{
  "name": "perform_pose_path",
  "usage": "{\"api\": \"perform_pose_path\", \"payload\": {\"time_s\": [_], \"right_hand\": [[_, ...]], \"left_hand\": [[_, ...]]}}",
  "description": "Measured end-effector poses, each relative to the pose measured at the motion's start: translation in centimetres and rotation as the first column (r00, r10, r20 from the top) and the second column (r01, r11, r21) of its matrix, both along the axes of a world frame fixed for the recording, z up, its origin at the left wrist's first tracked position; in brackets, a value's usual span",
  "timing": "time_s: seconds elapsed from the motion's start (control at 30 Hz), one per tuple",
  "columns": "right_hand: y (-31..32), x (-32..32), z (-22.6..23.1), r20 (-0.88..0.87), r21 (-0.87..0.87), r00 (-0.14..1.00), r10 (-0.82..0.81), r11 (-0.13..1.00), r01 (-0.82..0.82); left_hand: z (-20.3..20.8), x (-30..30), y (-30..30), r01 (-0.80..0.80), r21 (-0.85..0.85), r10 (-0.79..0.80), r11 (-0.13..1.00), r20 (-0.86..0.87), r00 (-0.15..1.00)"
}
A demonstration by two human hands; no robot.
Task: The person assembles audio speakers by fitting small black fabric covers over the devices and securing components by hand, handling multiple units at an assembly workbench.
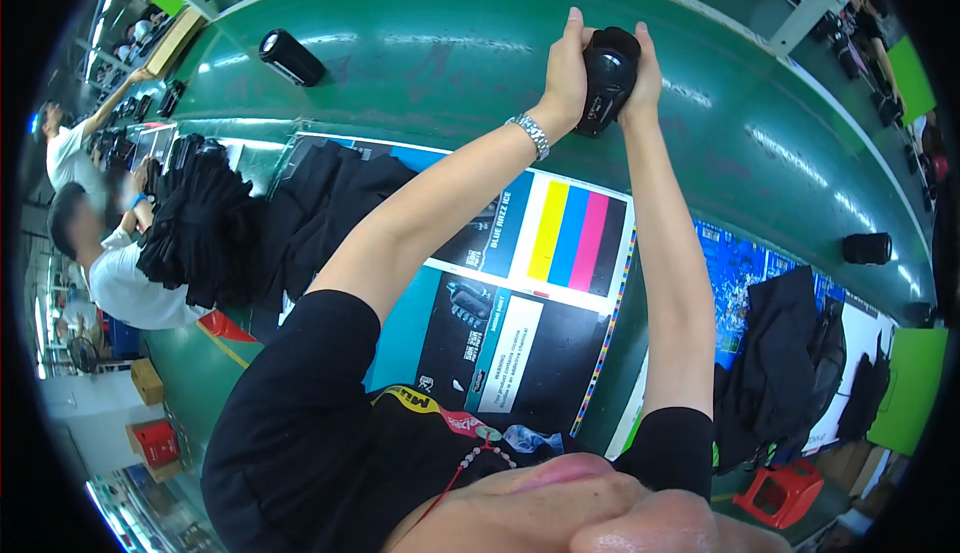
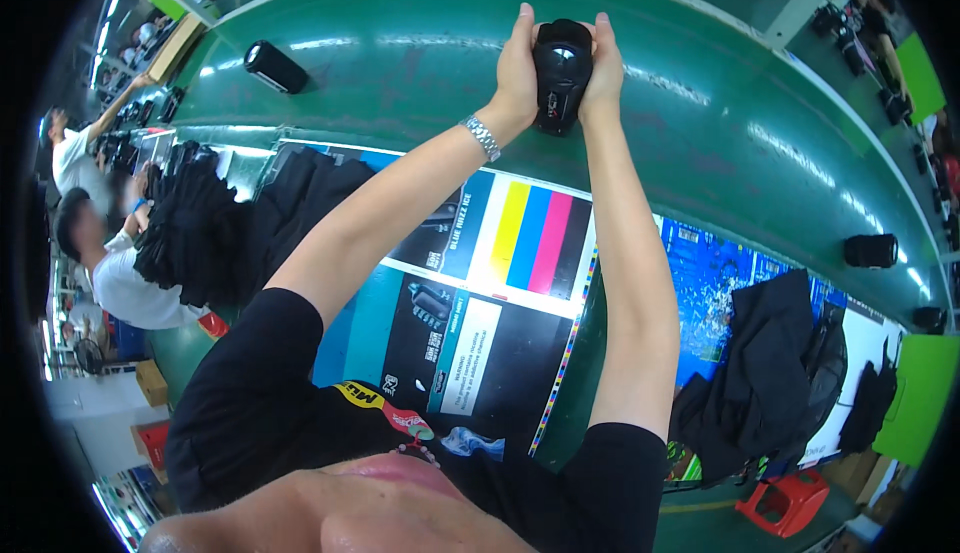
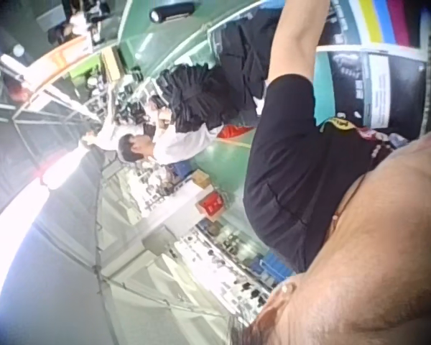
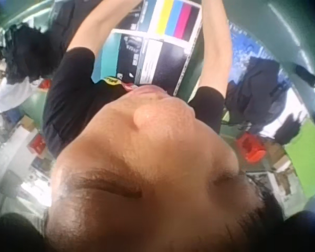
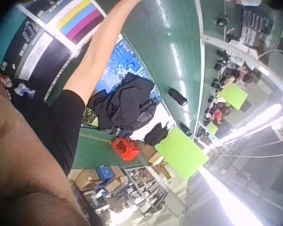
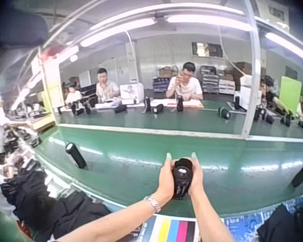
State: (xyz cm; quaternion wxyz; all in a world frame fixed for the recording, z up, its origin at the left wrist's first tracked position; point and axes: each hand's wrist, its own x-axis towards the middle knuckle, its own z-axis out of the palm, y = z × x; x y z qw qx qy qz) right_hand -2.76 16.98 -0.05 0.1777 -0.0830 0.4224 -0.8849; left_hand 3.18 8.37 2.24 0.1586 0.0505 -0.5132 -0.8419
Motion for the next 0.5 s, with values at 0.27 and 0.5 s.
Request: {"api": "perform_pose_path", "payload": {"time_s": [0.27,0.5], "right_hand": [[2.6,-0.8,-6.9,-0.83,0.336,0.52,-0.202,0.563,0.755],[3.1,1.1,-5.3,-0.815,0.509,0.561,-0.144,0.283,0.813]], "left_hand": [[-4.3,-0.3,2.0,-0.149,0.025,0.15,0.989,-0.073,0.986],[-5.4,-0.5,0.4,-0.255,-0.299,0.285,0.92,0.064,0.956]]}}
